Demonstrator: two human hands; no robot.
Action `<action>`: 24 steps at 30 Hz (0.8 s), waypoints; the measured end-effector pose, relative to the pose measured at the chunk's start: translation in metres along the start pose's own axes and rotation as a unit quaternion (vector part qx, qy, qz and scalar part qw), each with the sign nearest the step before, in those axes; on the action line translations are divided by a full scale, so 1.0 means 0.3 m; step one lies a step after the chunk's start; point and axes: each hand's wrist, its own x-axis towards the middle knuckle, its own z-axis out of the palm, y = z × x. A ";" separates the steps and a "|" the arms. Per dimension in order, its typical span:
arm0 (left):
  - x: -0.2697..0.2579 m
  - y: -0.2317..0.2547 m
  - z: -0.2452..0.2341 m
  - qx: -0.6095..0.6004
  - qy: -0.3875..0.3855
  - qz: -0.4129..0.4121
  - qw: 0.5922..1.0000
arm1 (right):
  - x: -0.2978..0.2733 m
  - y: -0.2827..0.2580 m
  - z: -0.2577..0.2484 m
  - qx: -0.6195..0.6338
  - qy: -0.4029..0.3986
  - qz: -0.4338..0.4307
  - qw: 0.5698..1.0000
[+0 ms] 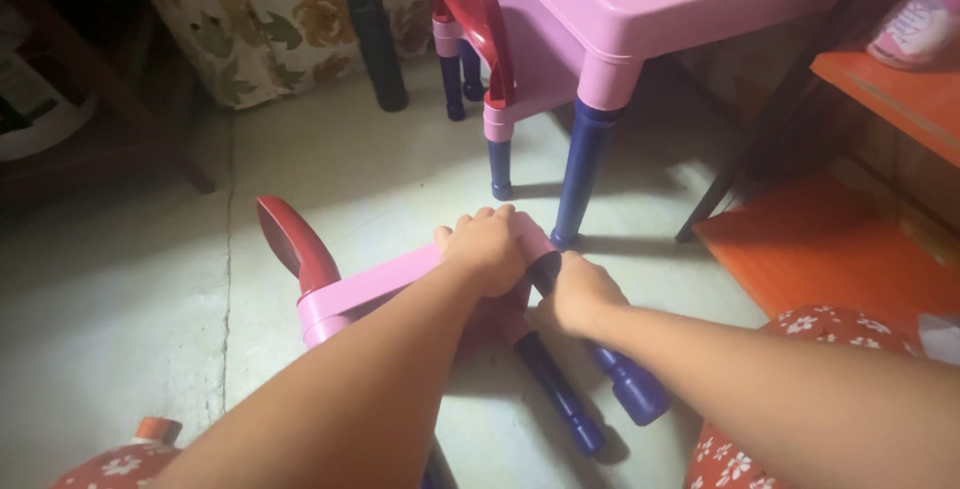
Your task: The person assembles a small plastic chair by inserting blue legs into a pink seat frame, then attaching a red backrest. They also move a pink table and another chair to arrange the furniture.
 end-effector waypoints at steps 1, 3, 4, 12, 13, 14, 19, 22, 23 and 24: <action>0.001 -0.003 0.000 0.003 -0.005 -0.005 1.000 | 0.000 -0.004 -0.001 0.000 -0.005 -0.008 1.000; 0.001 -0.003 -0.005 0.004 -0.013 -0.012 1.000 | 0.004 -0.008 -0.005 0.001 -0.015 -0.022 1.000; 0.002 0.002 -0.009 0.004 -0.016 -0.014 1.000 | 0.006 -0.006 -0.009 0.006 -0.016 -0.022 1.000; -0.037 0.026 -0.035 0.014 -0.014 -0.018 1.000 | 0.025 0.020 -0.009 0.068 -0.051 -0.041 0.996; -0.039 0.027 -0.037 0.011 -0.008 -0.015 1.000 | 0.029 0.026 -0.007 0.089 -0.055 -0.046 0.993; -0.040 0.028 -0.037 0.007 -0.002 -0.012 1.000 | 0.032 0.032 -0.004 0.111 -0.058 -0.051 0.991; -0.059 0.026 -0.018 -0.021 -0.011 0.014 1.000 | 0.018 0.065 0.026 0.145 -0.042 -0.057 0.987; -0.097 -0.017 0.002 -0.076 0.091 0.034 0.992 | 0.013 0.084 0.046 0.155 -0.028 -0.049 0.986; -0.108 -0.040 0.008 -0.098 0.133 0.037 0.986 | 0.021 0.089 0.049 0.172 -0.034 -0.046 0.983; -0.133 -0.085 0.015 -0.095 0.212 0.029 0.972 | 0.031 0.094 0.051 0.188 -0.039 -0.043 0.980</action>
